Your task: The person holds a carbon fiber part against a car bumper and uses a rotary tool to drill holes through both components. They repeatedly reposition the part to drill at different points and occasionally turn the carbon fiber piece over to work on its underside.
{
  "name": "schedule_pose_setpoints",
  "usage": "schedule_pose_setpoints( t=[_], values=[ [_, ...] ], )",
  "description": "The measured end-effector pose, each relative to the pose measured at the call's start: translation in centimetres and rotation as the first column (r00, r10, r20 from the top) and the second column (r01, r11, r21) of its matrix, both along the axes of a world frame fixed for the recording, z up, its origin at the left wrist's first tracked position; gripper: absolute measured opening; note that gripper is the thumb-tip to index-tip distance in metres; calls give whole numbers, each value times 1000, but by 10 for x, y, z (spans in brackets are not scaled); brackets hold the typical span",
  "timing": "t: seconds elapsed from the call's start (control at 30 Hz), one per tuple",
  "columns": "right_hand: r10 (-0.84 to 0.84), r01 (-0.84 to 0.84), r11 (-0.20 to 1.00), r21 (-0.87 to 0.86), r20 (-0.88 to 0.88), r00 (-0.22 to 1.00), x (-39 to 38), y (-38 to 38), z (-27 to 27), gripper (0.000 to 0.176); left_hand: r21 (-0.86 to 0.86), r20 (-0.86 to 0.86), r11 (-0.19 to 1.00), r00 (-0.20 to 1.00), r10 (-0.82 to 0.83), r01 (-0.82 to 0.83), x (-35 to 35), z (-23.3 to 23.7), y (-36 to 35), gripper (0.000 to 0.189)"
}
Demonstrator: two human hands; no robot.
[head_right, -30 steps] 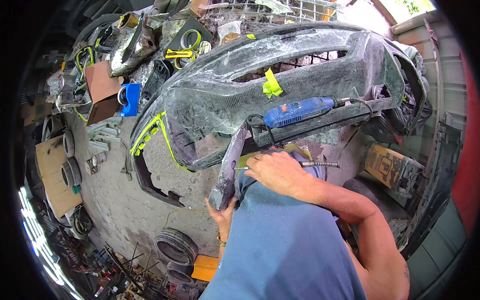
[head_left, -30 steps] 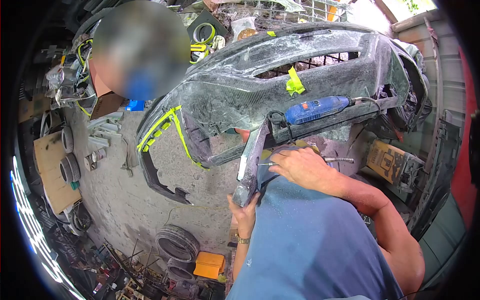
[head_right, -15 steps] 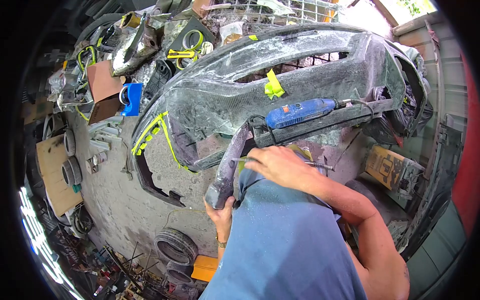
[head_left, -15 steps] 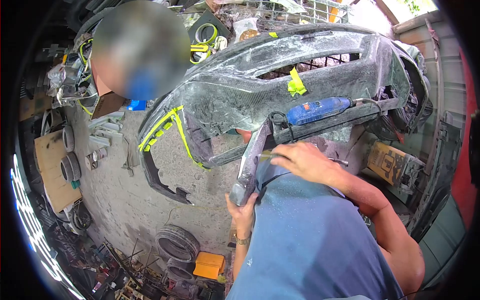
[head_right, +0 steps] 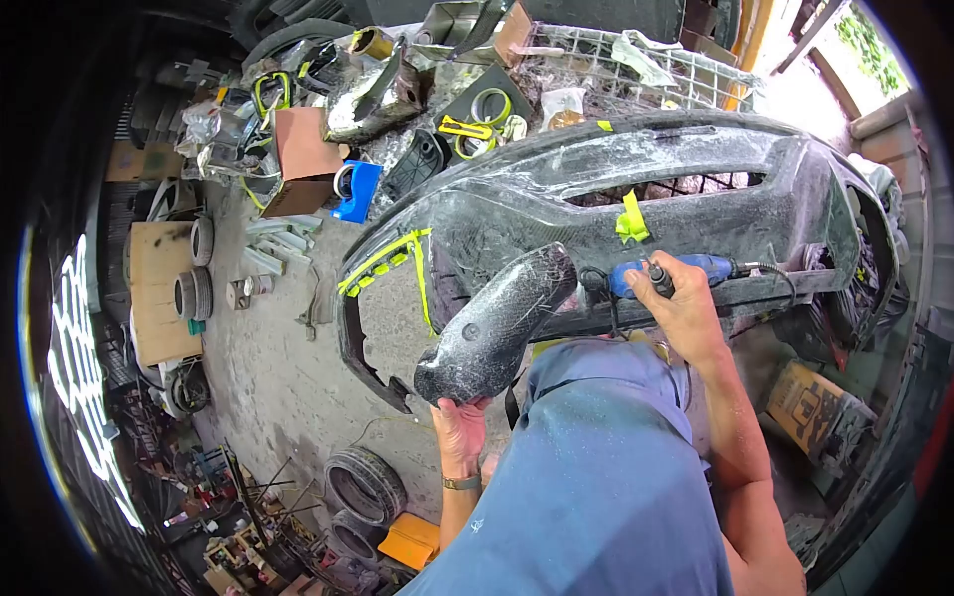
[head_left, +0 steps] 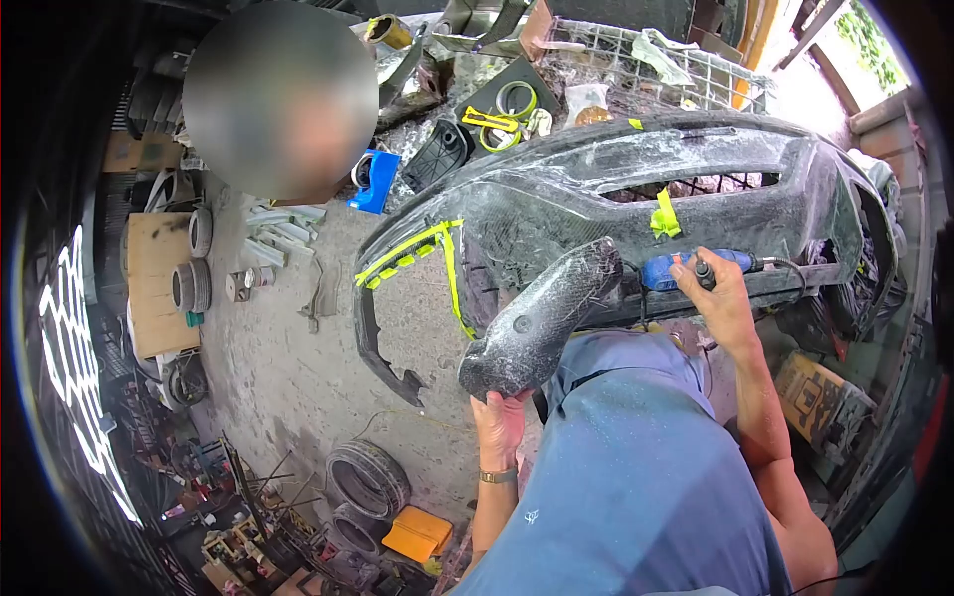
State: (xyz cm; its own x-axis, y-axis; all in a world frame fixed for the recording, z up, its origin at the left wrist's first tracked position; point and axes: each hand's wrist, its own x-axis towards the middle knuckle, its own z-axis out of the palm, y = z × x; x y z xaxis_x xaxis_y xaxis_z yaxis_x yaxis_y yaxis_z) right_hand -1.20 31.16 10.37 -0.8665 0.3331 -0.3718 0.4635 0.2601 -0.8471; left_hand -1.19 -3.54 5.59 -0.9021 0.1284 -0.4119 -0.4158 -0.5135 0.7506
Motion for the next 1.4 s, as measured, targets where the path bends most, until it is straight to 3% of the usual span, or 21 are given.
schedule_pose_setpoints(
  t=[0.07,0.17,0.23,0.43,0.5,0.57,0.63,0.7,0.77,0.83,0.9,0.97,1.0,1.03,1.07,1.1,1.13,1.23,1.3,1.37,1.4],
  values=[
    [3,-3,1000,3,-18,1000,-4,-3,3,24,-4,-11,1000,1000,-3,3,0,2,2,82],
    [78,-86,996,-26,-234,969,-15,-16,15,31,-18,-19,1000,1000,-21,20,1,5,3,83],
    [192,-176,981,79,-347,918,-19,-21,15,37,-24,-22,999,999,-32,31,1,5,2,84],
    [407,-391,913,113,-280,870,-41,-31,29,43,-81,-126,994,988,-85,75,-30,7,-8,96],
    [549,-550,833,-61,-33,835,-48,-32,35,45,-162,-146,966,963,-226,203,-56,9,-9,100],
    [595,-598,800,-58,-59,802,-49,-30,21,45,-202,-205,946,933,-295,254,-85,20,1,102],
    [570,-581,782,-226,-120,813,-50,-29,-1,41,-145,-350,958,893,-283,247,-110,15,16,101],
    [448,-465,766,-445,-150,881,-43,-40,-29,32,-340,-486,935,870,-83,-101,-129,17,37,96],
    [303,-163,566,-808,20,953,-43,-42,-11,34,-507,-532,822,844,-63,-259,-138,11,54,88],
    [255,-156,582,-798,-3,967,-45,-48,-8,33,-546,-524,752,851,37,-369,-138,4,68,74],
    [193,-137,599,-789,-24,981,-43,-49,-9,32,-449,-609,708,767,205,-545,-130,-24,81,64],
    [154,-125,597,-792,-40,987,-41,-50,-11,29,-123,-121,916,922,369,-383,-97,-28,90,54],
    [136,-109,598,-794,-34,990,-40,-52,-12,28,474,-156,881,985,78,5,-84,-80,75,58],
    [145,-115,603,-789,-33,989,-39,-53,-14,28,836,-354,398,926,-135,378,-79,-132,65,62],
    [147,-126,611,-781,-44,988,-38,-57,-16,27,839,-350,399,929,-123,369,-74,-107,76,62],
    [151,-137,617,-775,-54,987,-37,-60,-18,26,604,-132,777,984,-123,178,-67,-53,97,60],
    [186,-172,638,-750,-67,980,-37,-60,-16,25,201,71,980,997,-23,8,-66,-24,108,59],
    [285,-299,777,-555,-114,952,-33,-64,-17,26,198,-6,976,996,-88,88,-69,-24,94,56],
    [252,-269,763,-588,-113,961,-25,-66,-15,25,255,20,964,997,-80,72,-68,-25,85,42],
    [271,-290,937,-192,-121,955,-16,-59,-4,28,55,66,998,998,2,-5,-64,-34,78,39],
    [290,-303,946,-114,-115,950,-11,-55,-2,25,-5,89,1000,996,7,-7,-64,-25,76,39]
  ],
)
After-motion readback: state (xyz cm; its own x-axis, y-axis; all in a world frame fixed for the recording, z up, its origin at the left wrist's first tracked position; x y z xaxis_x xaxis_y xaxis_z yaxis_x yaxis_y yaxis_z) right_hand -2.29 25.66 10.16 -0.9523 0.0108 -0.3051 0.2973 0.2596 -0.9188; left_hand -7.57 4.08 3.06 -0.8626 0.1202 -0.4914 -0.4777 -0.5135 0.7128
